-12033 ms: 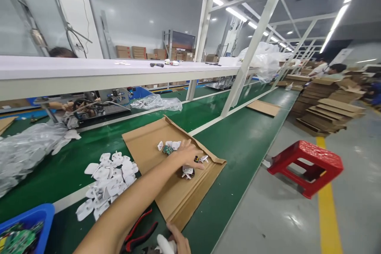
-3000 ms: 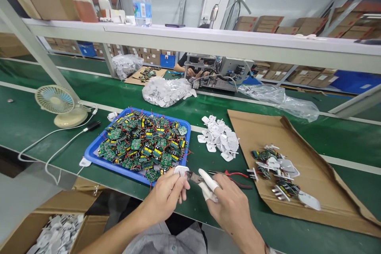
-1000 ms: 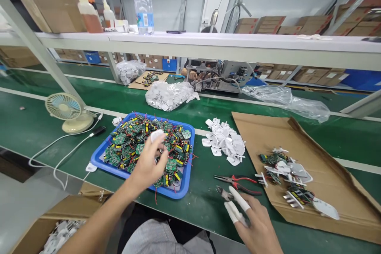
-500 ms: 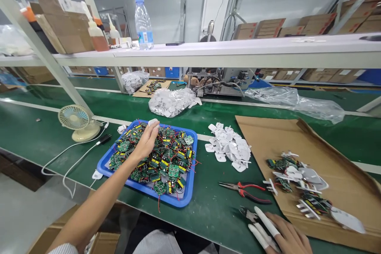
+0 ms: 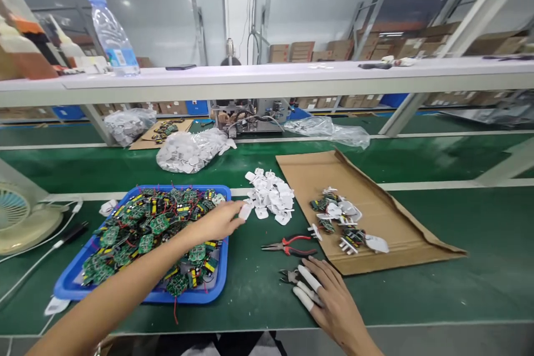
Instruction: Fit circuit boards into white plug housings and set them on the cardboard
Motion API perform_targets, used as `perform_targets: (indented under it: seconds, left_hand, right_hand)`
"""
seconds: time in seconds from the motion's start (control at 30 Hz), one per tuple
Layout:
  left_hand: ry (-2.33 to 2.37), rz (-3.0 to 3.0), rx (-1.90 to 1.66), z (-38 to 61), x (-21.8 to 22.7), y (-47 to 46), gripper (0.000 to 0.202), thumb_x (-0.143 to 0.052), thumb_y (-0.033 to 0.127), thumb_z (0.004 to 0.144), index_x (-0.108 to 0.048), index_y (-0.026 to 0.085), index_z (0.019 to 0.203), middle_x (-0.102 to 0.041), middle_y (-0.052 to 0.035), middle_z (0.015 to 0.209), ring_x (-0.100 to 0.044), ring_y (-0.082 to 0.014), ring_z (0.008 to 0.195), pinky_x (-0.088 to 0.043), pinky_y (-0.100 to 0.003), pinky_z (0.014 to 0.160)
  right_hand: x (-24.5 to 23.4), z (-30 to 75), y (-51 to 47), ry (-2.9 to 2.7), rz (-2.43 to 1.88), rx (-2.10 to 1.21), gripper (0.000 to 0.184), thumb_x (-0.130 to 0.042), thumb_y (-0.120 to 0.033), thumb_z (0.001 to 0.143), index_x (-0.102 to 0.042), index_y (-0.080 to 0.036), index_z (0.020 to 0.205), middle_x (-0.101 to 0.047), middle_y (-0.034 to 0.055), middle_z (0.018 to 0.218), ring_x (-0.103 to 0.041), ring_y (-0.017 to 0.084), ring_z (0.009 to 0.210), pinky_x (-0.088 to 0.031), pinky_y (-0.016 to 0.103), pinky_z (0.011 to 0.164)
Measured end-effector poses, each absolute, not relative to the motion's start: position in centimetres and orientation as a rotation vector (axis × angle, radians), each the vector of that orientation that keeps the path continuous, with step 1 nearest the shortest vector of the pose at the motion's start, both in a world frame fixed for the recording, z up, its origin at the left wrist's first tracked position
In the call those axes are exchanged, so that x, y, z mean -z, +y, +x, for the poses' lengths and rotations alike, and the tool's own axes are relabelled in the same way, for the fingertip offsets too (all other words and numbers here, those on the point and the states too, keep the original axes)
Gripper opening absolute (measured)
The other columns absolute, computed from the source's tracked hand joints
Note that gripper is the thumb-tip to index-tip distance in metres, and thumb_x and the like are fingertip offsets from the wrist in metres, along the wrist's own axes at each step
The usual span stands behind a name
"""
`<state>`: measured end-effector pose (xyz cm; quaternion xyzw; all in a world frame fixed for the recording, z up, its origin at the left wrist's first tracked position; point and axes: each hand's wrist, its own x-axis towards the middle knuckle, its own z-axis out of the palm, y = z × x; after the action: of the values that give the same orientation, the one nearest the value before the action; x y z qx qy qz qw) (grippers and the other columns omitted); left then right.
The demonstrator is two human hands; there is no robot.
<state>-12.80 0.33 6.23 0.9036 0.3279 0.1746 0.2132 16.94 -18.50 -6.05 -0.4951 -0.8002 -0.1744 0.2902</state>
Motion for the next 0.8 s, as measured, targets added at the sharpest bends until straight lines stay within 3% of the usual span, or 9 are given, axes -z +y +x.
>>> perform_targets:
  seconds: [0.1,0.23,0.3,0.4,0.47,0.53,0.6,0.67,0.8]
  left_hand:
    - [0.904,2.590,-0.465,-7.3,-6.2,2.8,0.035,-0.064,0.025,0.090,-0.066,0.018,0.123,-0.073,-0.0134,0.117,-0.066,-0.0325,0.114,-0.050,-0.045,0.100]
    - [0.960,2.584,-0.617,-2.8,-8.0,6.1,0.046,-0.067,0.021,0.087,-0.061,0.018,0.132,-0.065,-0.0177,0.134,-0.057,-0.0385,0.128,-0.043,-0.058,0.106]
    - [0.986,2.561,-0.714,-2.4,-9.2,6.2,0.049,-0.067,0.022,0.087,-0.059,0.017,0.135,-0.060,-0.0191,0.139,-0.052,-0.0391,0.132,-0.041,-0.060,0.108]
    - [0.955,2.513,-0.834,-4.1,-10.4,2.8,0.033,-0.059,0.027,0.095,-0.063,0.017,0.125,-0.064,-0.0162,0.133,-0.059,-0.0311,0.126,-0.047,-0.049,0.107]
    - [0.816,2.444,-0.870,-6.2,-10.0,-1.6,0.020,-0.053,0.029,0.099,-0.068,0.019,0.107,-0.071,-0.0115,0.118,-0.066,-0.0249,0.112,-0.055,-0.040,0.098]
    - [0.652,2.381,-0.729,-8.6,-8.2,-6.4,0.019,-0.051,0.027,0.101,-0.068,0.021,0.095,-0.073,-0.0084,0.111,-0.068,-0.0218,0.107,-0.057,-0.035,0.094]
    - [0.582,2.401,-0.515,-10.5,-5.0,-10.6,0.018,-0.052,0.023,0.100,-0.069,0.023,0.100,-0.071,-0.0080,0.120,-0.067,-0.0209,0.111,-0.058,-0.033,0.095]
    - [0.588,2.518,-0.431,-11.6,-1.1,-13.3,0.021,-0.055,0.022,0.098,-0.068,0.024,0.115,-0.065,-0.0114,0.135,-0.061,-0.0268,0.125,-0.054,-0.043,0.105]
    - [0.580,2.663,-0.232,-12.0,4.2,-14.6,0.046,-0.072,0.035,0.089,-0.061,0.023,0.133,-0.053,-0.0173,0.150,-0.047,-0.0395,0.139,-0.052,-0.058,0.104]
  right_hand:
    - [6.0,16.9,-18.8,-2.099,-1.342,0.413,0.034,-0.060,-0.033,0.096,-0.061,-0.023,0.128,-0.070,0.0110,0.124,-0.065,0.025,0.119,-0.052,0.047,0.105]
    - [6.0,16.8,-19.0,-2.065,-1.363,0.365,0.037,-0.063,-0.031,0.094,-0.060,-0.024,0.130,-0.071,0.0101,0.123,-0.065,0.026,0.119,-0.053,0.049,0.104]
    - [6.1,16.8,-19.0,-2.055,-1.372,0.348,0.038,-0.064,-0.030,0.093,-0.058,-0.025,0.131,-0.071,0.0101,0.123,-0.065,0.026,0.120,-0.053,0.050,0.105]
    - [6.0,16.8,-19.2,-2.048,-1.394,0.306,0.040,-0.065,-0.030,0.093,-0.057,-0.026,0.132,-0.070,0.0105,0.126,-0.064,0.027,0.122,-0.052,0.051,0.107]
    - [6.0,16.8,-19.3,-2.049,-1.403,0.282,0.040,-0.065,-0.030,0.093,-0.057,-0.026,0.132,-0.069,0.0108,0.126,-0.063,0.027,0.123,-0.051,0.051,0.107]
    - [6.0,16.8,-19.3,-2.050,-1.403,0.269,0.039,-0.065,-0.030,0.093,-0.057,-0.026,0.131,-0.069,0.0109,0.126,-0.062,0.027,0.124,-0.051,0.052,0.108]
    - [6.0,16.8,-19.3,-2.044,-1.396,0.276,0.036,-0.064,-0.028,0.094,-0.058,-0.025,0.129,-0.069,0.0112,0.127,-0.061,0.027,0.126,-0.051,0.052,0.108]
    - [6.0,16.8,-19.3,-2.038,-1.387,0.293,0.033,-0.064,-0.027,0.094,-0.058,-0.022,0.126,-0.068,0.0118,0.127,-0.060,0.027,0.127,-0.051,0.052,0.107]
    - [5.9,16.5,-19.4,-2.027,-1.406,0.272,0.035,-0.066,-0.027,0.093,-0.059,-0.022,0.127,-0.068,0.0117,0.128,-0.059,0.027,0.129,-0.051,0.053,0.108]
